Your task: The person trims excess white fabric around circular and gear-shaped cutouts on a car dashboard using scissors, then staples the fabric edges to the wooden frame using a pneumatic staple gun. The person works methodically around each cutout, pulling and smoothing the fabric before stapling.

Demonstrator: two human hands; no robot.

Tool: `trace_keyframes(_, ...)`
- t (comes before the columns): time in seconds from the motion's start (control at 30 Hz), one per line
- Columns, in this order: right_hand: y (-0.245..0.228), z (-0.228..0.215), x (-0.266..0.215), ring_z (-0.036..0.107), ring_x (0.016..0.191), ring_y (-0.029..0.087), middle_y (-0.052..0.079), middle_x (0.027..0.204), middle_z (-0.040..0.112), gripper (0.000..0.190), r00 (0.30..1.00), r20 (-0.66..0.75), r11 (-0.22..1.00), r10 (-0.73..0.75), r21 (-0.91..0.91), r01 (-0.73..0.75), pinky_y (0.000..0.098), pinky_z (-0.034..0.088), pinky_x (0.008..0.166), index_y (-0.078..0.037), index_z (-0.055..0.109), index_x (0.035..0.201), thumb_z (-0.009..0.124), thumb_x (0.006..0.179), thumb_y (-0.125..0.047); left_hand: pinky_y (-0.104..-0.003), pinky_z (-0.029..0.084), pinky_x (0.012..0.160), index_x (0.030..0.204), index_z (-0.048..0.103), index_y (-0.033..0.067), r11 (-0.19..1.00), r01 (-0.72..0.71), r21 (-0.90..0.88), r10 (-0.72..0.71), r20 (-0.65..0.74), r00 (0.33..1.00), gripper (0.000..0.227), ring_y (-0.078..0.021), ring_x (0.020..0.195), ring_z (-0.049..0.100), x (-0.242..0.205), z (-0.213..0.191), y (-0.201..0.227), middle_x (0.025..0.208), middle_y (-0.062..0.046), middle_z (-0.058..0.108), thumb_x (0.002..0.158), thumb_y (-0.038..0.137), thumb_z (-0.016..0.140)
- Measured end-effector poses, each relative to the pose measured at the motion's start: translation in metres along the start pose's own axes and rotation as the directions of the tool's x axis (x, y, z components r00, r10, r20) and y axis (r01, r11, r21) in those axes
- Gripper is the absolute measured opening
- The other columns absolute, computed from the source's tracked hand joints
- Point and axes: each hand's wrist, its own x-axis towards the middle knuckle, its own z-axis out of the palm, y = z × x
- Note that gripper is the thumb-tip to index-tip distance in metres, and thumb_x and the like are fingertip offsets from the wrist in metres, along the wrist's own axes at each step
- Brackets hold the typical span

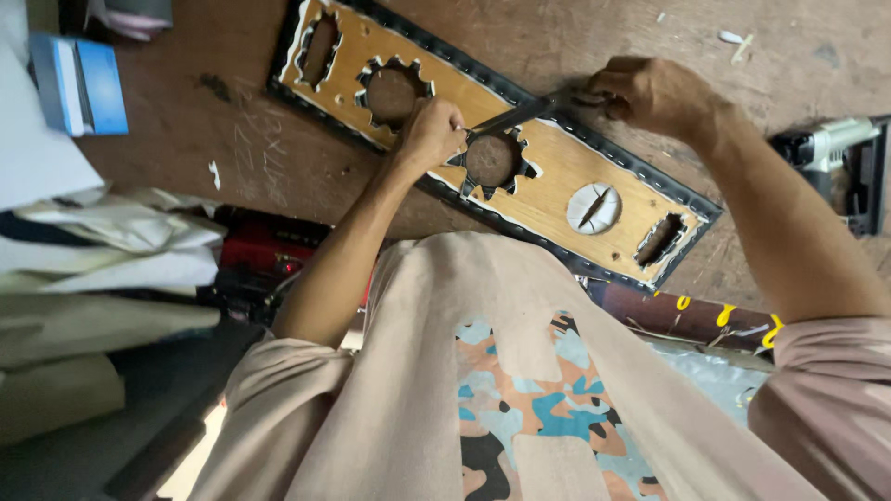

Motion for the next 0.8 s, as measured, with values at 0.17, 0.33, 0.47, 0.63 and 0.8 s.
trace_keyframes(0.17,0.019,-0.009,0.030,0.072,0.096,0.028,0.013,0.115,0.071,0.023,0.990,0.059,0.990,-0.128,-0.045,0.131,0.0328,0.063,0.083,-0.002,0.072,0.117,0.072,0.098,-0.015,-0.031,0.060,0.066,0.095,0.078,0.0026,0.972,0.114,-0.205,-0.096,0.096,0.991,0.018,-0.0168,0.072,0.076,-0.007,-0.007,-0.009,0.085,-0.012,0.078,0.079,0.011,0.081)
trace_keyframes(0.33,0.031,-0.016,0.052,0.070,0.108,0.028,0.011,0.117,0.072,0.029,0.959,0.038,0.954,-0.281,-0.100,0.283,0.0351,0.060,0.100,-0.003,0.071,0.116,0.072,0.094,-0.020,-0.029,0.059,0.067,0.095,0.081,0.0018,0.974,0.087,-0.211,-0.077,0.052,0.996,0.019,-0.0147,0.070,0.076,-0.013,-0.019,0.004,0.081,-0.012,0.079,0.080,0.012,0.081)
trace_keyframes(0.47,0.038,-0.008,0.067,0.069,0.111,0.029,0.012,0.114,0.071,0.028,0.935,0.052,0.930,-0.350,-0.101,0.353,0.0361,0.058,0.098,-0.004,0.071,0.118,0.071,0.094,-0.018,-0.027,0.060,0.064,0.098,0.081,0.0016,0.957,0.149,-0.249,-0.126,0.106,0.986,0.021,-0.0119,0.066,0.075,-0.015,-0.026,0.010,0.079,-0.010,0.078,0.081,0.014,0.081)
trace_keyframes(0.63,0.050,0.008,0.087,0.068,0.110,0.025,0.009,0.114,0.069,0.027,0.903,0.106,0.882,-0.417,-0.191,0.430,0.0328,0.059,0.100,-0.007,0.071,0.117,0.073,0.092,-0.014,-0.024,0.057,0.055,0.098,0.079,-0.0013,0.901,0.284,-0.328,-0.224,0.210,0.952,0.018,-0.0112,0.061,0.072,-0.010,-0.036,0.017,0.077,-0.011,0.078,0.083,0.008,0.079)
trace_keyframes(0.8,0.051,0.007,0.088,0.069,0.107,0.025,0.009,0.119,0.068,0.033,0.901,0.091,0.885,-0.425,-0.168,0.434,0.0324,0.061,0.092,-0.006,0.070,0.118,0.073,0.085,-0.007,-0.021,0.060,0.054,0.100,0.078,0.0010,0.875,0.332,-0.353,-0.251,0.258,0.933,0.016,-0.0080,0.063,0.074,-0.006,-0.044,0.022,0.080,-0.008,0.079,0.086,0.009,0.078)
